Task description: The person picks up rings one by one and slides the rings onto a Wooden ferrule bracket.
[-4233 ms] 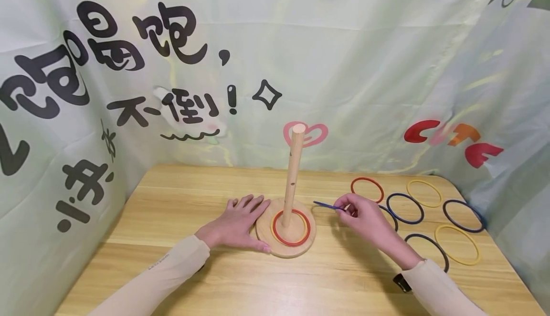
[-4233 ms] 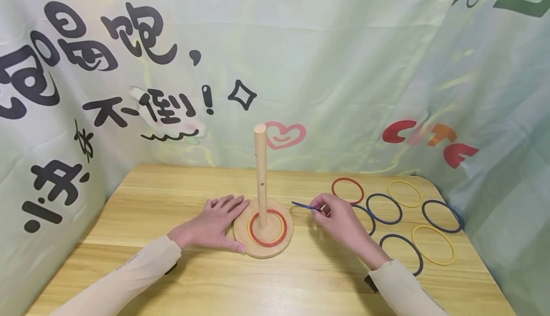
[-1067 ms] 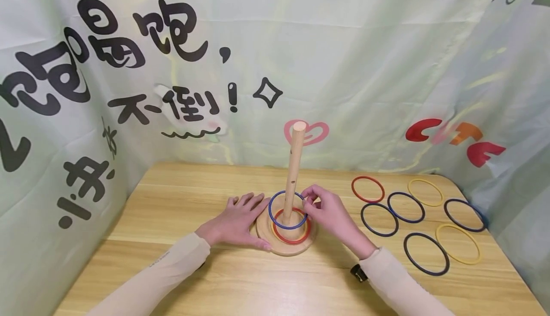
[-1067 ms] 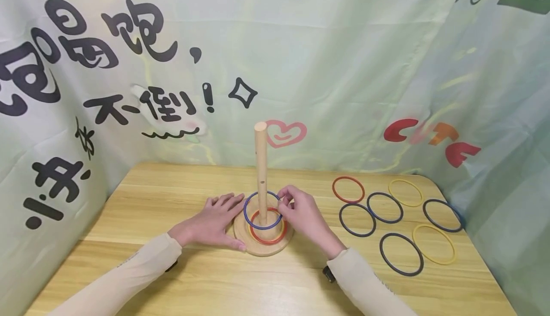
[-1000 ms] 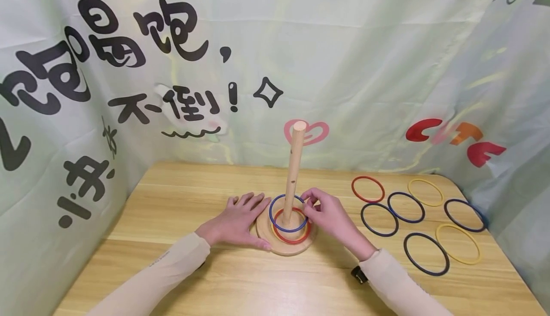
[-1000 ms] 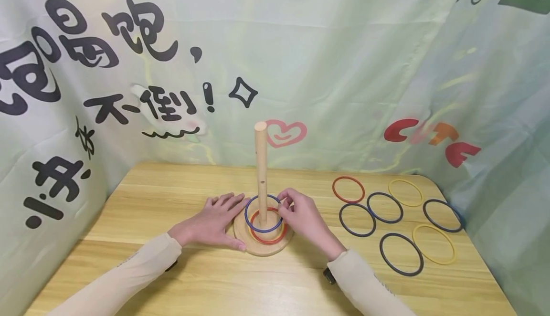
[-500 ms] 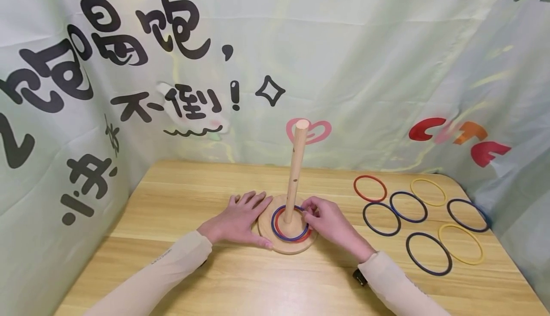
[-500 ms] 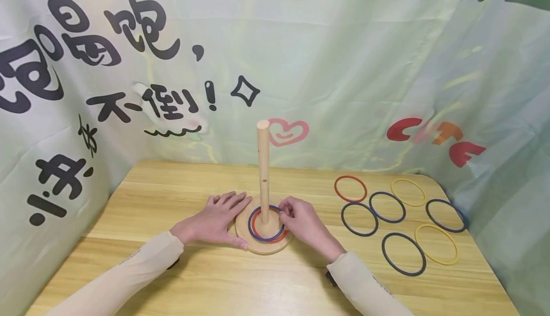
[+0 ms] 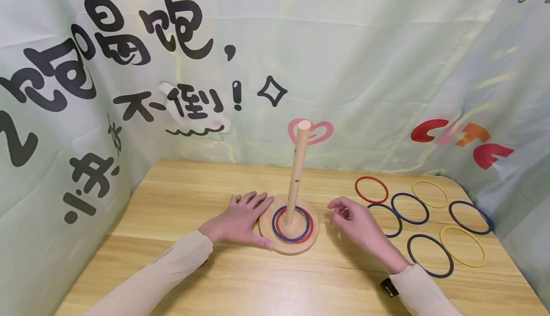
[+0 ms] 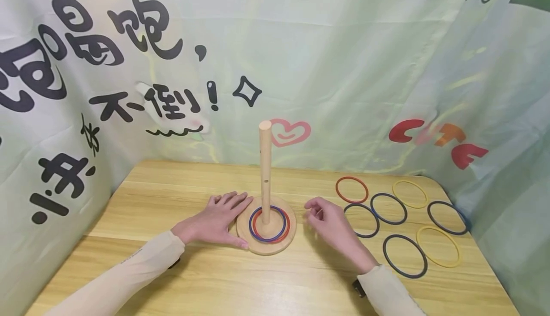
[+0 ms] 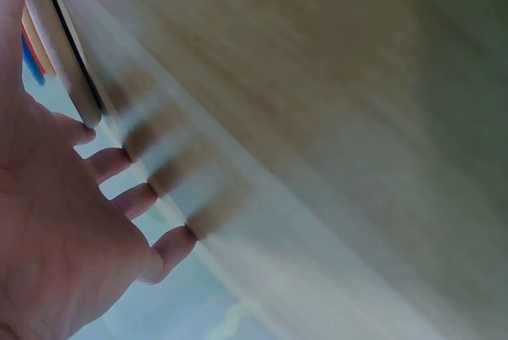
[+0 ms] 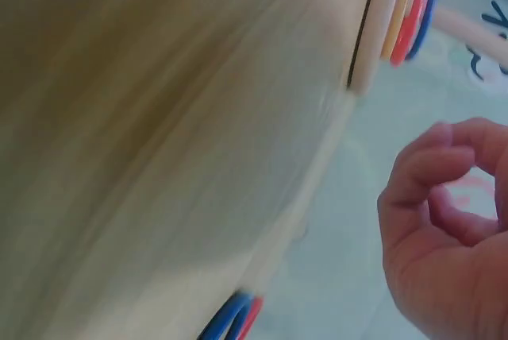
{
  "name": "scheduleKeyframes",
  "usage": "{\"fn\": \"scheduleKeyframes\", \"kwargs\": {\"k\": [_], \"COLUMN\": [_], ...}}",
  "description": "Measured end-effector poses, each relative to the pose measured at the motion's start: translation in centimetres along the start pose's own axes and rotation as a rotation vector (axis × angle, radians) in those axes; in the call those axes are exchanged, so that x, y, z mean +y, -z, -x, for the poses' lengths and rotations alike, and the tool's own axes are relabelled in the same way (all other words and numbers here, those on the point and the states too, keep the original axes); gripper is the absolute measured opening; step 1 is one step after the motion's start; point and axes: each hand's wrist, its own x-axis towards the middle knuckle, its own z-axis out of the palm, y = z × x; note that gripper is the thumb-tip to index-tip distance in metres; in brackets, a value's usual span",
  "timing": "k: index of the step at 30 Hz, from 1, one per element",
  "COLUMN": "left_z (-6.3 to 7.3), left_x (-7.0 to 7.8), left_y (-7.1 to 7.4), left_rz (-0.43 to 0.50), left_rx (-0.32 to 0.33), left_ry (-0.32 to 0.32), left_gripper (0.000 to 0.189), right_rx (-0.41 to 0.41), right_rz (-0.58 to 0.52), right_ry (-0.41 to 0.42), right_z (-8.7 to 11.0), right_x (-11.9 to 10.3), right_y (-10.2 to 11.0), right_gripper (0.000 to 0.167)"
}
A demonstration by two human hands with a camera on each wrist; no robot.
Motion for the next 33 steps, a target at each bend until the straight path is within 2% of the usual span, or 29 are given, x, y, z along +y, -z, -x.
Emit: {"fn": "scheduleKeyframes", "kwargs": {"k": [7,16,22,26,33], "left_z": [0.0,0.0,0.0,0.1,0.1], "left_x": [0.1,0.0,0.2,0.3,0.3], "left_y": [0.0,-0.1,0.0,0.0,0.0], "left_rz": [-0.004,-0.012,-0.007,-0.01,-0.015], "left_rx": [0.004,-0.002,-0.001,-0.002,-0.001], "left_ry": [0.002,0.005,0.005,0.01,0.011], "left_gripper": [0.128,0.128,0.127,0.128,0.128], "right_rx": [0.063,0.04,-0.039,-0.069,-0.074], "right_rz": [0.075,0.171,0.29,0.307,0.309], "right_ry": [-0.084,-0.164,-0.17,-0.168,-0.118], "right_z": [1.7,3.5,3.7,3.6,3.6], "right_x": [2.3,4.9,5.9,6.2,5.9], "right_y": [3.4,5.9,6.6,6.5,5.9], "right_gripper": [0.019,0.019,0.023,0.019,0.01]}}
